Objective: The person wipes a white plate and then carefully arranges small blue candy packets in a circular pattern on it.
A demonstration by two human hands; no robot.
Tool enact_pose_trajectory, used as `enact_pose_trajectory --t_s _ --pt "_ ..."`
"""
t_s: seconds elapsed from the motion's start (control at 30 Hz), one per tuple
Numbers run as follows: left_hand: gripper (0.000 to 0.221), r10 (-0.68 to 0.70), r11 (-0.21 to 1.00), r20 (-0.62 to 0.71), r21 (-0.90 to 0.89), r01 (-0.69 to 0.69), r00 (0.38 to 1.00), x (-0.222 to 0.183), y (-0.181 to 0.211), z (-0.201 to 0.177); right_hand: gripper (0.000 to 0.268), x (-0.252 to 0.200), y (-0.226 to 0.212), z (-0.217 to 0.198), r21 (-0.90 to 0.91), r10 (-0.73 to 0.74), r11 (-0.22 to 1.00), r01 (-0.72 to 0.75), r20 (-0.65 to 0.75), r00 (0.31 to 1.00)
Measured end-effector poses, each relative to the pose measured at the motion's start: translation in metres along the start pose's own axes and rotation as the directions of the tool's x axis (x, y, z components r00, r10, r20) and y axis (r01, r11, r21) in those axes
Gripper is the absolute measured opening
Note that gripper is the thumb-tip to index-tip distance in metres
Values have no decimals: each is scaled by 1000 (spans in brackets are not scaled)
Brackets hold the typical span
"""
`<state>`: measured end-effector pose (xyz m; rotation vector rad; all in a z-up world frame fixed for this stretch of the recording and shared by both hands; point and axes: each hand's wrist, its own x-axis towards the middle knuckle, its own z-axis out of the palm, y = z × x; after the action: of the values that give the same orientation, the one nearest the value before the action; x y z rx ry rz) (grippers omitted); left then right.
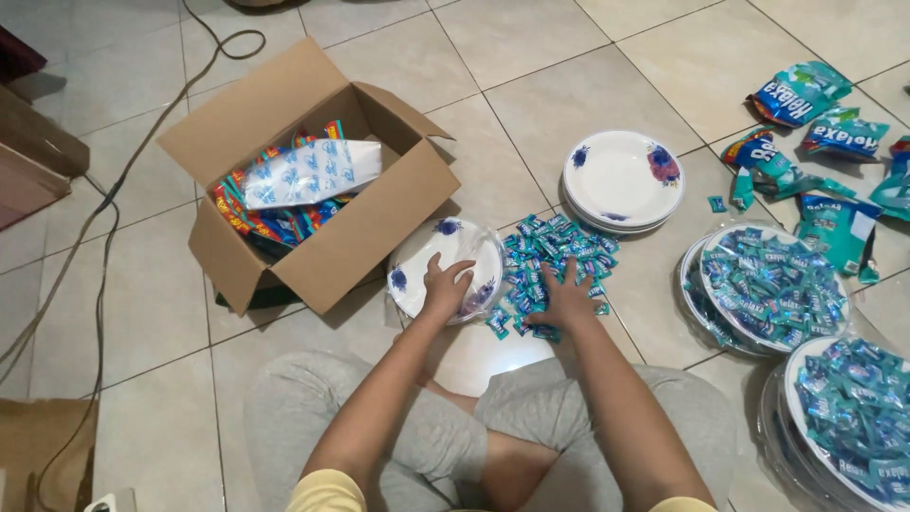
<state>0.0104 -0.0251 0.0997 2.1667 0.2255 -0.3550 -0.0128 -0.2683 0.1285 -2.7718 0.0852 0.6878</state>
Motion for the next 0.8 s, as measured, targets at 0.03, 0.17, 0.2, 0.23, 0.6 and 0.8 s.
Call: enact_pose_trajectory --t_s 0.03,0.17,0.2,0.23,0.6,0.8 --pt "33 -4 1000 4 -3 4 1000 -2 4 0 114 16 2 10 -3 3 1000 -3 5 1000" --pt "30 -36 991 -6 -131 35 999 25 -27 6 86 81 13 56 -177 -22 984 15 -37 999" --pt "32 -28 981 13 -190 30 1000 41 -45 14 67 98 21 67 -208 -59 977 44 -65 996" --pt "32 -30 982 17 -189 32 999 48 -53 17 67 108 27 72 -207 -56 977 42 -63 996" --pt "24 -34 952 -120 -307 -4 992 57 -54 25 76 88 47 -28 784 116 599 -161 114 987" --pt "34 -88 943 -119 -330 44 989 62 -56 29 60 85 60 -38 881 174 438 -181 114 978"
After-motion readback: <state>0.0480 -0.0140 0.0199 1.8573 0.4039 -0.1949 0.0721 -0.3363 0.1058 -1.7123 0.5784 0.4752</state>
